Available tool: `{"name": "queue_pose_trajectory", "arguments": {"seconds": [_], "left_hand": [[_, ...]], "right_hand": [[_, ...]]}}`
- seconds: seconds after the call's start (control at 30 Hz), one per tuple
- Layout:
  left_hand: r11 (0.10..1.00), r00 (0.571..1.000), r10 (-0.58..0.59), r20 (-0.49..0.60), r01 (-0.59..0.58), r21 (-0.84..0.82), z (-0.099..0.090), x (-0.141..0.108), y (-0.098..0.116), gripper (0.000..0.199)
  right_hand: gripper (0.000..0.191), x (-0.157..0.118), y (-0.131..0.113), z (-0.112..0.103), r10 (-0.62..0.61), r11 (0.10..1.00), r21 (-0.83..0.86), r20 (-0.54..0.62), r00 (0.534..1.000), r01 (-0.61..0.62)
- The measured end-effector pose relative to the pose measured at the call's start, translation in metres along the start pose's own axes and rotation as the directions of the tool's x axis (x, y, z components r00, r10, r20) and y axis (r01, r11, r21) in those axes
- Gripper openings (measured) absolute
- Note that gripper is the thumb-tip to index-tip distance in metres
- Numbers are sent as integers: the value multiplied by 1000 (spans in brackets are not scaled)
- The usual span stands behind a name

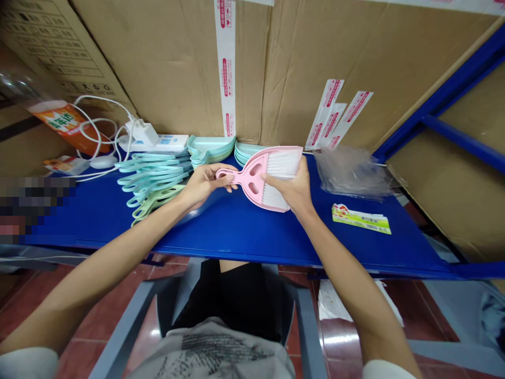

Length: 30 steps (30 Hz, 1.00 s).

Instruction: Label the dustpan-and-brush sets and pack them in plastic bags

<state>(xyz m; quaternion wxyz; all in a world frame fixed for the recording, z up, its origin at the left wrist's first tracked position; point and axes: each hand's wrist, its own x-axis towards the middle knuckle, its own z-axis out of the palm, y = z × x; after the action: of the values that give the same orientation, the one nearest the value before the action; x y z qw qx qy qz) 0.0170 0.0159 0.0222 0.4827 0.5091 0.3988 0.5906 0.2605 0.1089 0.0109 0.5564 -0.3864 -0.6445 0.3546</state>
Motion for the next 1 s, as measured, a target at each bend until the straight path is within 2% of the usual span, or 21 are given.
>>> {"name": "queue_pose_trajectory", "arguments": {"seconds": [0.27,0.6,1.0], "left_hand": [[1000,999,-16,-38,15,-21,1,0,0,59],[1000,1000,-12,-16,13,29,0,-1,-2,60],[999,1000,-25,-4,25,48,2,-4,-1,63]], "right_hand": [[86,-3,-5,0,-65,997,-33,-9,998,64],[91,-3,-7,-1,-22,997,-70,-28,999,20],[87,-4,-4,-4,-67,986,-157,-51,996,59]]}}
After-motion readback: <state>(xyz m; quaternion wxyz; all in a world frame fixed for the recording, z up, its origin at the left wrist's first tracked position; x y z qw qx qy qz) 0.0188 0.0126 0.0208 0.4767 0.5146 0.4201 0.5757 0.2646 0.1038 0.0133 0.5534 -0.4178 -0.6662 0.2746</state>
